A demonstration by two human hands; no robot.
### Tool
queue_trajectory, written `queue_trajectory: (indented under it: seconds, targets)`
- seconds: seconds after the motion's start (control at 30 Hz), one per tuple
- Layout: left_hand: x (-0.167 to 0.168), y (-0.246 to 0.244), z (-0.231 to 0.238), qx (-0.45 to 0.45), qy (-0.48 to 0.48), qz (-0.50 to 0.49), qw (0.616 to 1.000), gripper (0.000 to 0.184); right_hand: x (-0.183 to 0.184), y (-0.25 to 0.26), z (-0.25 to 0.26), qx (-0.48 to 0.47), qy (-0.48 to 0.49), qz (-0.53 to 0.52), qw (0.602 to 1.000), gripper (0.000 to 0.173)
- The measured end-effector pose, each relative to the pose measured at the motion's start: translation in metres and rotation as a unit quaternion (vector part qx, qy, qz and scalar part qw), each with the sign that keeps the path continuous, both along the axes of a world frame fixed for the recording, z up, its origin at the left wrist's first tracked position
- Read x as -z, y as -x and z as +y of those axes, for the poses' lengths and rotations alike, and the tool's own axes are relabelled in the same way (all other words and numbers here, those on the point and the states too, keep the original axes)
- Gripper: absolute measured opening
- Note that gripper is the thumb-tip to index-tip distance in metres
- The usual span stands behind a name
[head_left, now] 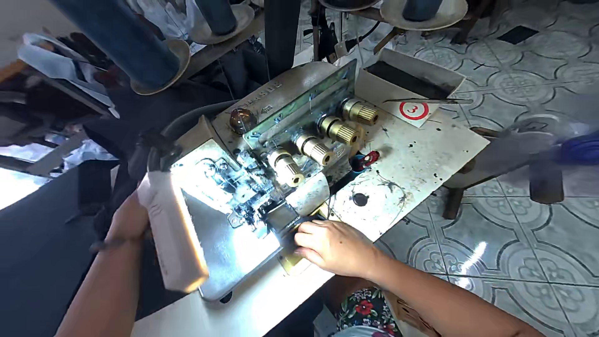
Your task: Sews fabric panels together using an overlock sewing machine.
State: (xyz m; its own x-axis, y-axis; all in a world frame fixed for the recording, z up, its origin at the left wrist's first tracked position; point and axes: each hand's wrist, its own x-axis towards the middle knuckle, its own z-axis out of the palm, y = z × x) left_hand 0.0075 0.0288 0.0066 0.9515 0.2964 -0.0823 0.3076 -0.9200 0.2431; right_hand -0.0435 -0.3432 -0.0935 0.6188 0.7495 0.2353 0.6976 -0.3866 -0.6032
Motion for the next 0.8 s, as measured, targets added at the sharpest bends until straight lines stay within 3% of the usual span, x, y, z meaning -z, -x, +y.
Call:
queue_trajectory:
  seconds: [0.03,0.1,0.13,0.23,0.33,0.53,0.7,0.8]
  targets:
    - [-0.012,0.011,-0.006,0.002,-0.018,0.077,0.997,0.035,-0.001,0.0,0.0,-0.005,-0.001,0.002,1.0,0.029]
    - [-0.011,0.06,0.028,0.097,-0.03,0.063,0.993,0.037,-0.002,0.0,-0.001,-0.017,-0.002,0.003,1.0,0.028]
    - [-0.012,0.094,0.047,0.1,-0.035,0.037,0.994,0.039,-0.001,-0.001,-0.001,-0.023,-0.013,-0.004,1.0,0.027]
    - [-0.024,0.192,0.082,-0.003,-0.038,-0.028,0.999,0.044,0.003,-0.002,-0.001,-0.046,-0.078,-0.036,0.995,0.026]
    - [-0.012,0.251,0.096,-0.091,-0.032,-0.045,0.994,0.058,0.007,0.001,-0.002,-0.045,-0.155,-0.078,0.984,0.027]
    - [0.027,0.265,0.093,-0.105,-0.065,-0.161,0.979,0.039,0.014,0.007,-0.004,0.047,-0.262,-0.161,0.95,0.024]
    - [0.023,0.264,0.109,-0.138,-0.037,-0.166,0.976,0.045,0.014,0.006,-0.006,0.079,-0.285,-0.157,0.942,0.031]
    - [0.021,0.261,0.144,-0.16,-0.056,-0.203,0.964,0.047,0.016,0.005,-0.007,0.069,-0.277,-0.197,0.938,0.043]
